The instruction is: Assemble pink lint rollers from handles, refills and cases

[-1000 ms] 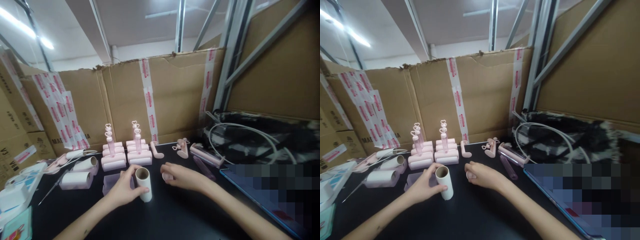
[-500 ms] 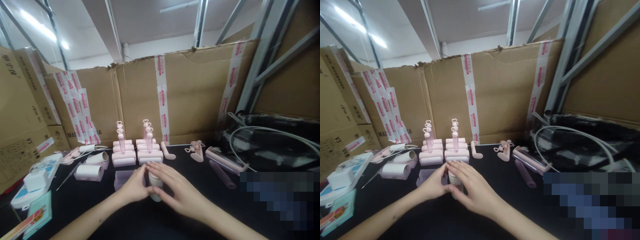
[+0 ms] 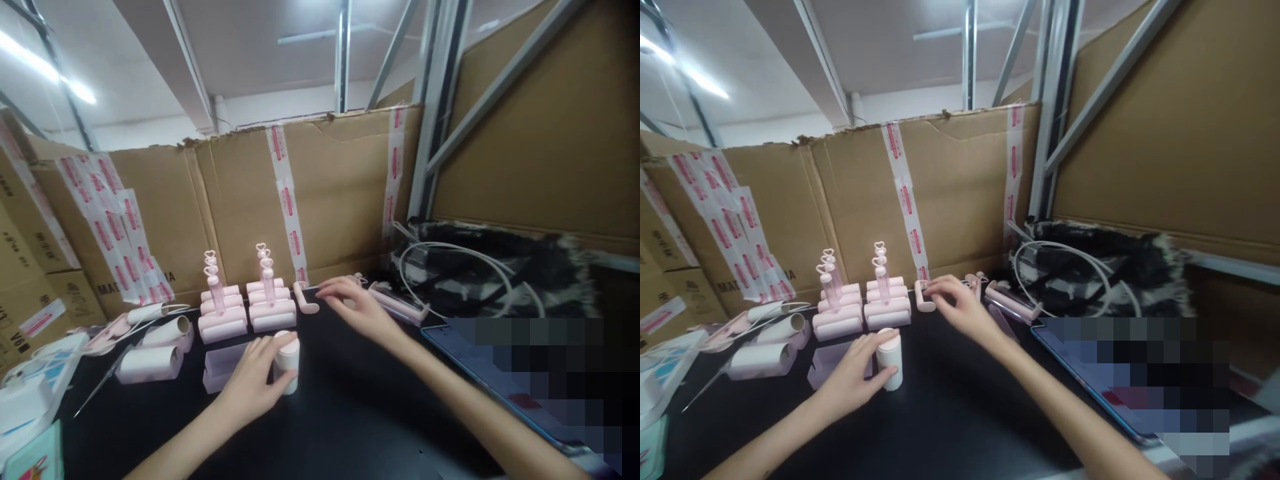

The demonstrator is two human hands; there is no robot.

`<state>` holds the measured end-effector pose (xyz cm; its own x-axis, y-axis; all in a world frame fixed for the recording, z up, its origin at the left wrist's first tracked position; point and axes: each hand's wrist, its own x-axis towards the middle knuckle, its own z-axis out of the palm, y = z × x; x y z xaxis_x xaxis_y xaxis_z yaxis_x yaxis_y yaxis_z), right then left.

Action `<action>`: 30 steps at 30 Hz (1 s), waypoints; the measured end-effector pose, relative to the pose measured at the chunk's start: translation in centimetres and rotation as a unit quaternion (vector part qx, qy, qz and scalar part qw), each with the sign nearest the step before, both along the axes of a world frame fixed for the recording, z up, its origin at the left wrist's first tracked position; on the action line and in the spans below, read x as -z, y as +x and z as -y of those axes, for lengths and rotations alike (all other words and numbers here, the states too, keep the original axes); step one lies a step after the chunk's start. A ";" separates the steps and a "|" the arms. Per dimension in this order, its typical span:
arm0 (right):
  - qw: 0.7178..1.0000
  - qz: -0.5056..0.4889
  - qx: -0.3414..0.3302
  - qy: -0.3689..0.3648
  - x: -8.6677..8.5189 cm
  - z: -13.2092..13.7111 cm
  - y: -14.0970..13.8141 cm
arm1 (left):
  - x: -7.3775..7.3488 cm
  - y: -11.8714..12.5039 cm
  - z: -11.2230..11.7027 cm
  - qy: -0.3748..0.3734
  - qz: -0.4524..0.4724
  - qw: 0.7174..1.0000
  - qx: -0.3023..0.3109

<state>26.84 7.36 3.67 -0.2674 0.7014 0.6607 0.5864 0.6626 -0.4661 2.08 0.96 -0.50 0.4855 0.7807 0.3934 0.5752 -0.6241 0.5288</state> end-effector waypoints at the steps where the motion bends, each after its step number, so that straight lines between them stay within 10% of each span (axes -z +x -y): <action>1: 0.996 0.067 0.058 -0.016 -0.2 -1.0 1.4 | 0.1 0.4 0.2 -0.003 0.009 1.000 -0.004; 6: 0.965 0.201 0.148 -0.083 0.4 -5.5 3.8 | 1.2 2.7 1.5 -0.043 0.071 0.997 -0.009; 17: 0.948 0.191 0.105 -0.234 3.0 -12.4 -4.3 | 5.4 5.3 1.4 -0.062 0.132 0.989 0.008; 24: 0.965 0.037 0.097 -0.241 3.6 -8.6 -1.5 | 5.6 5.0 1.0 -0.117 0.125 0.985 -0.003; 30: 0.972 -0.071 -0.004 -0.225 1.5 -2.8 -2.4 | 3.5 5.3 1.6 -0.198 0.348 0.916 -0.021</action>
<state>24.45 10.15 2.20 -0.2030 0.9261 0.3182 0.4908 0.3774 -0.7853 7.35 -0.64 -3.99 0.1911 0.9411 0.2789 0.0327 -0.2900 0.9565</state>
